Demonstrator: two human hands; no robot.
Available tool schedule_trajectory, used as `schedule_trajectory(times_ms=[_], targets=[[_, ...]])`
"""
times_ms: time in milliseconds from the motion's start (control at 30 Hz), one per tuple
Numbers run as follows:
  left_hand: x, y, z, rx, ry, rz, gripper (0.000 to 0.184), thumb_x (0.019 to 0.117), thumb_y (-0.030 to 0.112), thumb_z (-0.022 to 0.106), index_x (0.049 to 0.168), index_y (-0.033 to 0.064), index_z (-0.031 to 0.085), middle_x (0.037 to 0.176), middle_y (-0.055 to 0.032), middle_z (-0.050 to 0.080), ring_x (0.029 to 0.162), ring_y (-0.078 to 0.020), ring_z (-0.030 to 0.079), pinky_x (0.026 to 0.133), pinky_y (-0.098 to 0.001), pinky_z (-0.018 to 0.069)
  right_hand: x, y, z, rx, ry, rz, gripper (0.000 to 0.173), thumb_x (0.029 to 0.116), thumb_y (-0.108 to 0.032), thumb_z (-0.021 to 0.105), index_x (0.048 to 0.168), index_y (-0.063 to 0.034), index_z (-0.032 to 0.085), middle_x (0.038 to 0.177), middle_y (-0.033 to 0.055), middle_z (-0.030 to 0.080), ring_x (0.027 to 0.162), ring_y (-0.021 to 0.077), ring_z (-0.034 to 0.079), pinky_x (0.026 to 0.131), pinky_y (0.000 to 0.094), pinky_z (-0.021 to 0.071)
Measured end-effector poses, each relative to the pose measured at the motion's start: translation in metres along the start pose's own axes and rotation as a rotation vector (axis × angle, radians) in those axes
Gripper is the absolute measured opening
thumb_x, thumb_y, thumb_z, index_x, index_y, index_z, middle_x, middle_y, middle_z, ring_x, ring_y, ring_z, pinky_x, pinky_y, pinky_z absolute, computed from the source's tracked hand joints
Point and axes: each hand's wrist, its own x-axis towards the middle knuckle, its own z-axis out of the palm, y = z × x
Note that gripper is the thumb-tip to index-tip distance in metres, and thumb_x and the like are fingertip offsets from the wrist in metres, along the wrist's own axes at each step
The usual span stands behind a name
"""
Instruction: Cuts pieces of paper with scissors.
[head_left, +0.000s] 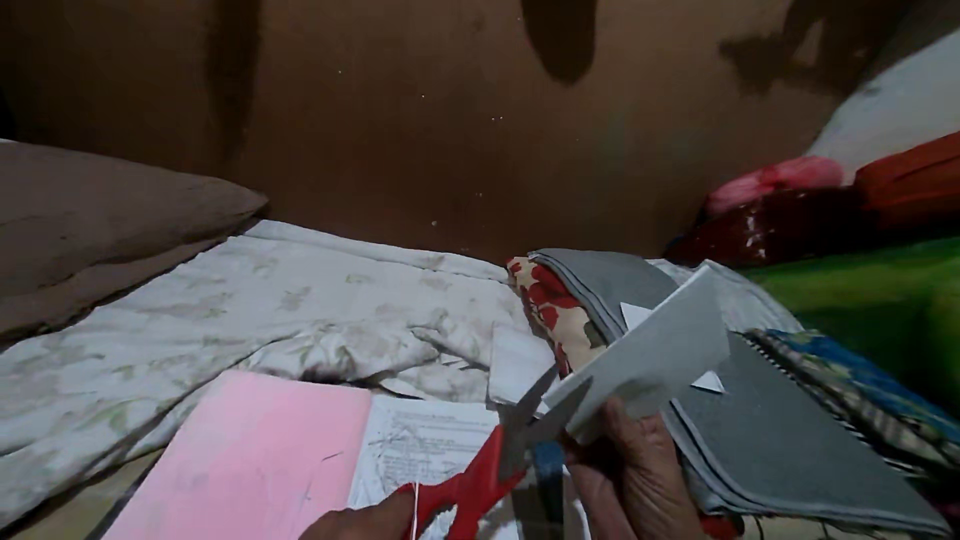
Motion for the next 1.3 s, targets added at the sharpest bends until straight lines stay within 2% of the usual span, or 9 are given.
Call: schedule_trajectory(times_ms=[133,267,500,733,833,1000,1167,1300], targets=[[-0.001,0.005,0.001,0.039,0.064,-0.023,0.03,0.0865,0.015,0.072,0.103,-0.0098,0.069,0.081,-0.0255,0.069,0.073,-0.0441,0.069,0.063,-0.0594,0.0525,0.002,0.003,-0.003,-0.013,-0.031,0.017,0.021,0.0941,0.013,0.048,0.098,-0.0039,0.061,0.08,0.0077,0.075,0.07,0.0155,0.075,0.066,0.0322,0.0651],[-0.002,0.009,-0.001,0.046,0.061,-0.044,0.031,0.0886,0.015,0.071,0.106,-0.0106,0.069,0.084,-0.0272,0.07,0.077,-0.0462,0.07,0.068,-0.0618,0.0534,0.002,0.005,-0.003,-0.018,-0.043,0.023,0.022,0.0932,0.014,0.049,0.102,-0.0044,0.058,0.082,0.0074,0.075,0.071,0.0163,0.075,0.066,0.0331,0.0652],[-0.002,0.01,0.001,0.018,0.055,-0.076,0.029,0.0883,0.014,0.071,0.103,-0.0103,0.069,0.081,-0.0262,0.07,0.074,-0.0441,0.069,0.066,-0.0604,0.0535,0.0,0.006,-0.001,0.006,-0.046,0.033,0.021,0.091,0.012,0.054,0.102,-0.0046,0.06,0.083,0.0096,0.075,0.072,0.0181,0.076,0.066,0.0354,0.0654],[-0.002,0.01,0.002,-0.012,0.039,-0.082,0.029,0.0891,0.012,0.07,0.107,-0.0097,0.069,0.086,-0.0264,0.071,0.079,-0.044,0.071,0.07,-0.0611,0.0542,0.001,0.009,0.0,0.001,-0.003,0.053,0.023,0.0962,0.012,0.043,0.102,-0.005,0.057,0.08,0.0065,0.074,0.07,0.0158,0.075,0.064,0.0324,0.0648],[-0.002,0.01,0.002,0.004,0.031,-0.074,0.029,0.0889,0.014,0.071,0.105,-0.0102,0.069,0.083,-0.0266,0.07,0.076,-0.0443,0.07,0.068,-0.0613,0.0535,0.001,0.012,-0.001,-0.016,-0.016,0.074,0.02,0.0953,0.012,0.045,0.101,-0.0036,0.056,0.08,0.0074,0.074,0.068,0.0158,0.074,0.062,0.0311,0.0642],[-0.003,0.012,0.0,0.021,0.038,-0.09,0.029,0.0883,0.014,0.071,0.105,-0.0102,0.068,0.082,-0.0271,0.069,0.076,-0.0461,0.069,0.068,-0.0624,0.0527,0.001,0.011,-0.003,-0.034,-0.061,0.06,0.021,0.0922,0.014,0.051,0.103,-0.0032,0.058,0.081,0.0082,0.075,0.07,0.0163,0.075,0.065,0.0321,0.065],[-0.004,0.011,-0.001,0.02,0.071,-0.052,0.027,0.0886,0.013,0.07,0.101,-0.0101,0.068,0.079,-0.0259,0.068,0.074,-0.045,0.069,0.065,-0.0614,0.0521,0.002,0.011,-0.003,-0.049,-0.071,0.053,0.022,0.0926,0.015,0.049,0.101,-0.0031,0.057,0.079,0.0088,0.074,0.066,0.0161,0.074,0.061,0.0306,0.0643],[-0.004,0.011,0.0,0.005,0.071,-0.053,0.03,0.0884,0.015,0.07,0.104,-0.0111,0.068,0.081,-0.0266,0.069,0.075,-0.0454,0.069,0.066,-0.0618,0.0525,0.002,0.011,-0.005,-0.046,-0.104,0.043,0.021,0.0928,0.014,0.051,0.101,-0.003,0.06,0.078,0.0095,0.074,0.066,0.016,0.074,0.061,0.0304,0.0642]])
